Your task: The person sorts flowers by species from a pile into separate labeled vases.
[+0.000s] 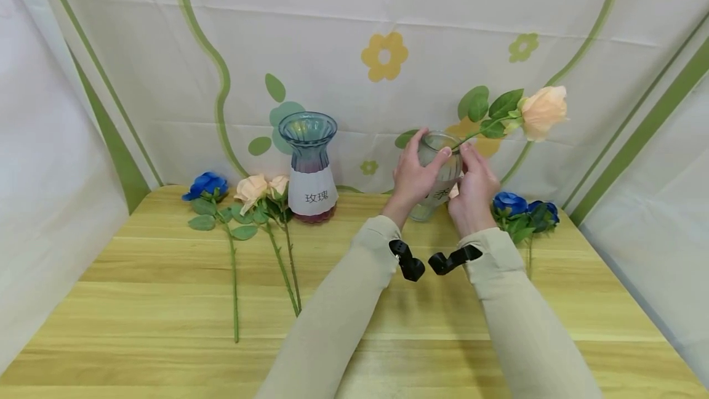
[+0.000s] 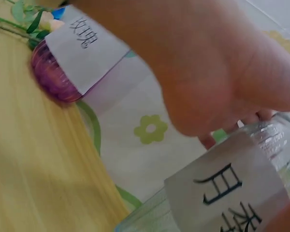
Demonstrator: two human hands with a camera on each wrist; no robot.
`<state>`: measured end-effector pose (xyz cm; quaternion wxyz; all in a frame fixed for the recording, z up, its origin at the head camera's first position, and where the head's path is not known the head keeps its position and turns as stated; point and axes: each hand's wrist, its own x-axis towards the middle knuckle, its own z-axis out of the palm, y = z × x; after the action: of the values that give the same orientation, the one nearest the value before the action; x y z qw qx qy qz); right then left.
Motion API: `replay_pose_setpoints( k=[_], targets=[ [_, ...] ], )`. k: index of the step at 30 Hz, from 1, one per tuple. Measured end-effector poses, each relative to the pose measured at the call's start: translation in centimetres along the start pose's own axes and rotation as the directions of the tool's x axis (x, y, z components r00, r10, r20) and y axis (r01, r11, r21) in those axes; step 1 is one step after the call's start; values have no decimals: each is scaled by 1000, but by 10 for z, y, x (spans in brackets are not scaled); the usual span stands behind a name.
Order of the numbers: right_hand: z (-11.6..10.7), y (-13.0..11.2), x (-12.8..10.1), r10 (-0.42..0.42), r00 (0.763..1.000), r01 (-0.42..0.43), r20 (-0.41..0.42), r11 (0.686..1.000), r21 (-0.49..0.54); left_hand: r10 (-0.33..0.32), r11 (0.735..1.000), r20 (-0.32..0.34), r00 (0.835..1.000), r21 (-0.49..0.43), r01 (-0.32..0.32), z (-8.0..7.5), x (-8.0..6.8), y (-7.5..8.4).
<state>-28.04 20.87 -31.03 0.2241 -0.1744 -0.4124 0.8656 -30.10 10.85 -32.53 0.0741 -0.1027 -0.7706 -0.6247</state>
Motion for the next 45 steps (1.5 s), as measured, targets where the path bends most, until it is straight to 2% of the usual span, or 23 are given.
replay_pose_setpoints(
  k=[4, 12, 18, 22, 26, 33, 36, 42, 45],
  targets=[
    [-11, 1, -1, 13, 1000, -12, 18, 999, -37, 0, 1000, 0, 1000, 1, 0, 0, 0, -1],
    [-22, -2, 3, 39, 998, -36, 58, 998, -46, -3, 1000, -5, 1000, -5, 3, -1, 0, -1],
    [-10, -6, 6, 14, 997, -7, 82, 996, -91, 4, 1000, 3, 1000, -7, -4, -3, 1, -1],
    [1, -7, 9, 7, 999, -2, 45, 994, -111, 7, 1000, 6, 1000, -15, -7, -3, 1, 0],
    [7, -7, 12, 2, 1000, -1, 14, 996, -88, 4, 1000, 8, 1000, -26, -4, -3, 1, 0],
    [7, -9, 9, 25, 1000, -25, 3, 993, -114, 7, 1000, 6, 1000, -29, -7, -3, 0, -1],
    [7, -10, 7, 35, 999, -34, 9, 995, -94, 4, 1000, 6, 1000, -25, -4, -3, -1, 0],
    [10, -6, 9, -13, 1000, 14, 22, 1000, -18, -1, 1000, 16, 1000, -24, 2, -1, -2, 0],
    [7, -2, 8, -18, 999, 20, 49, 999, -33, -5, 1000, 19, 1000, -24, 6, 0, -1, -1]
  ],
)
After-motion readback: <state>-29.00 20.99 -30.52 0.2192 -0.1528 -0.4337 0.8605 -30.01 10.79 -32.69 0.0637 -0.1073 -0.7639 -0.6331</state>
